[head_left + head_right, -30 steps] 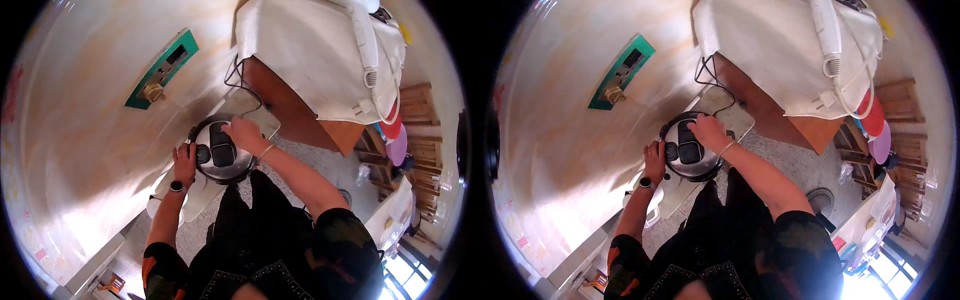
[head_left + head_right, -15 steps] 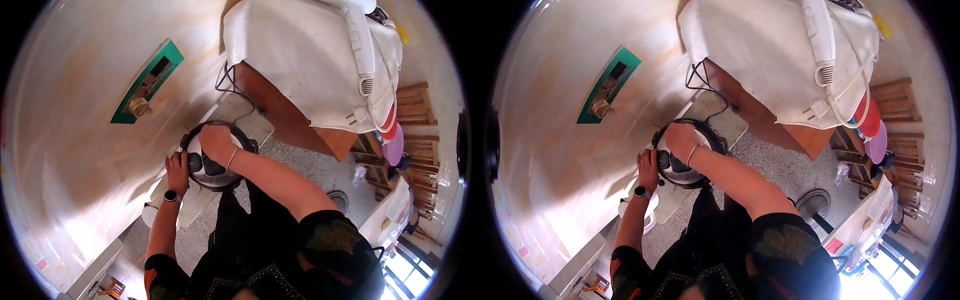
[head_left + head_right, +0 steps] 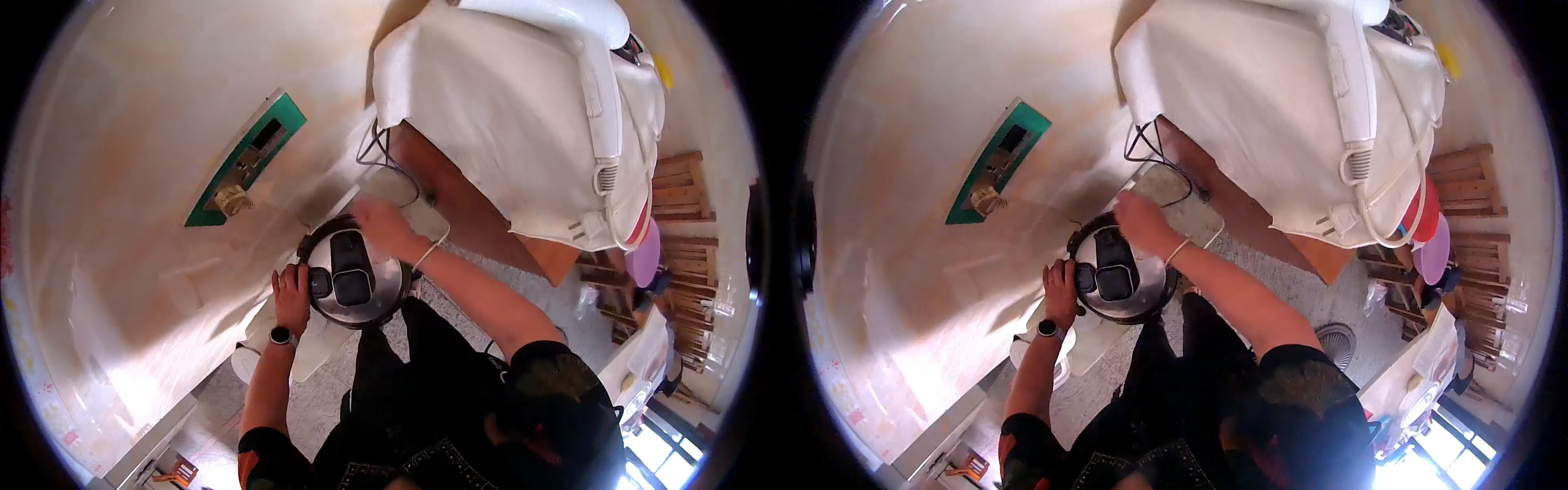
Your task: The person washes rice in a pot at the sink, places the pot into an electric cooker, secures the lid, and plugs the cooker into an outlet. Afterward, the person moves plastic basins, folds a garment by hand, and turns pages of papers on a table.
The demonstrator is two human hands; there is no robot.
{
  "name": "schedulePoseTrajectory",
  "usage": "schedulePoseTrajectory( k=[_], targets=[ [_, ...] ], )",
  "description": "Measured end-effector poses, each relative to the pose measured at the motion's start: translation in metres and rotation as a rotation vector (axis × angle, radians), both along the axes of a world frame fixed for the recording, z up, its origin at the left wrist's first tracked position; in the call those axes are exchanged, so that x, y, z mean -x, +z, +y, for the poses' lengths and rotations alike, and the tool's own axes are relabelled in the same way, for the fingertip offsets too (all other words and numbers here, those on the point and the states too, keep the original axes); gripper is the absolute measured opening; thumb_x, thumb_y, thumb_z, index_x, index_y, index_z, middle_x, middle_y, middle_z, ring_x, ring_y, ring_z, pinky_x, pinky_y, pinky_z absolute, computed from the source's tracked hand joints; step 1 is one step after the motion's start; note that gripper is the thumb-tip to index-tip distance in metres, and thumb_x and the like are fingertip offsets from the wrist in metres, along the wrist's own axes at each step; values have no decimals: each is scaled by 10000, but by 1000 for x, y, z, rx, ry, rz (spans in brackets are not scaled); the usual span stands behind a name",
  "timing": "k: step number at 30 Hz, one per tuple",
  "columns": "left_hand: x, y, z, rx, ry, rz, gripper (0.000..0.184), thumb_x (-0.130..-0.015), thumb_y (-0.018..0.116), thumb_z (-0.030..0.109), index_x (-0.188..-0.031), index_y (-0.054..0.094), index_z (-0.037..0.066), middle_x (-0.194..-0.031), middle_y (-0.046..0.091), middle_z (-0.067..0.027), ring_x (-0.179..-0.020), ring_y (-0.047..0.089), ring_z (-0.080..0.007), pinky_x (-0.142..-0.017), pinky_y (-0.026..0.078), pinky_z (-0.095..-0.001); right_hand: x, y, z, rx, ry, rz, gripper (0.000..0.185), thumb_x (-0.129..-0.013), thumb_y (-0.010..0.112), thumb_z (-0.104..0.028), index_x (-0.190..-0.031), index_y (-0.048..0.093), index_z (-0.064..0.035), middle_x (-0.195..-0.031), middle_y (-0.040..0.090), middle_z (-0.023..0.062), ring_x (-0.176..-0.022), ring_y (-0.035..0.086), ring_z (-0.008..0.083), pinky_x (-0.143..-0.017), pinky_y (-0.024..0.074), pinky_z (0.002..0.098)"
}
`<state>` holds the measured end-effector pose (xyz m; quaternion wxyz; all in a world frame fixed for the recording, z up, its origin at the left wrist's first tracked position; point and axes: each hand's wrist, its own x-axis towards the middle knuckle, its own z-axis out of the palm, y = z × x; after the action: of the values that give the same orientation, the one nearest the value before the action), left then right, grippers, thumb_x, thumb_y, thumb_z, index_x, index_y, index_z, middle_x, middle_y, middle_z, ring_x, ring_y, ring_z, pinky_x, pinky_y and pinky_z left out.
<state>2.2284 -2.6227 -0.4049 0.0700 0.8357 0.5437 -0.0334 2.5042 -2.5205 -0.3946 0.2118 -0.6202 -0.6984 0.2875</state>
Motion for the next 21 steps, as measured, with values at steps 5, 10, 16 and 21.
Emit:
schedulePoseTrajectory(
  k=[5, 10, 16, 21],
  targets=[
    [-1, 0, -1, -20, 8, -8, 580, -832, 547, 24, -1386, 380, 62, -1332, 446, -194, -1241, 469, -355, -1135, 251, -568, -26, -94, 78, 319, -305, 561, 415, -906, 608, -319, -1165, 611, 7, -965, 657, 135, -875, 631, 231, -774, 512, 392],
    [-4, 7, -2, 18, 44, -21, 549, -847, 539, 34, -1374, 390, 72, -1334, 447, -185, -1242, 480, -352, -1146, 227, -568, -21, -15, 86, -153, -490, 745, 263, -962, 553, -299, -1135, 623, -115, -916, 660, 57, -850, 619, 148, -692, 474, 275],
    [-4, 9, -1, 16, 45, -12, 537, -864, 526, 53, -1382, 388, 76, -1331, 454, -182, -1251, 480, -338, -1148, 221, -570, -14, 33, 73, 267, -367, 962, 275, -971, 558, -307, -1039, 647, -56, -889, 672, 42, -861, 602, 111, -733, 463, 262],
    [-2, 3, -2, 8, 44, -74, 720, -740, 584, -64, -1412, 360, 63, -1375, 411, -212, -1292, 427, -375, -1147, 223, -577, -12, 50, 19, 306, 73, 775, 276, -981, 543, -282, -1014, 649, -29, -913, 674, 59, -872, 610, 119, -798, 481, 273]
  ],
)
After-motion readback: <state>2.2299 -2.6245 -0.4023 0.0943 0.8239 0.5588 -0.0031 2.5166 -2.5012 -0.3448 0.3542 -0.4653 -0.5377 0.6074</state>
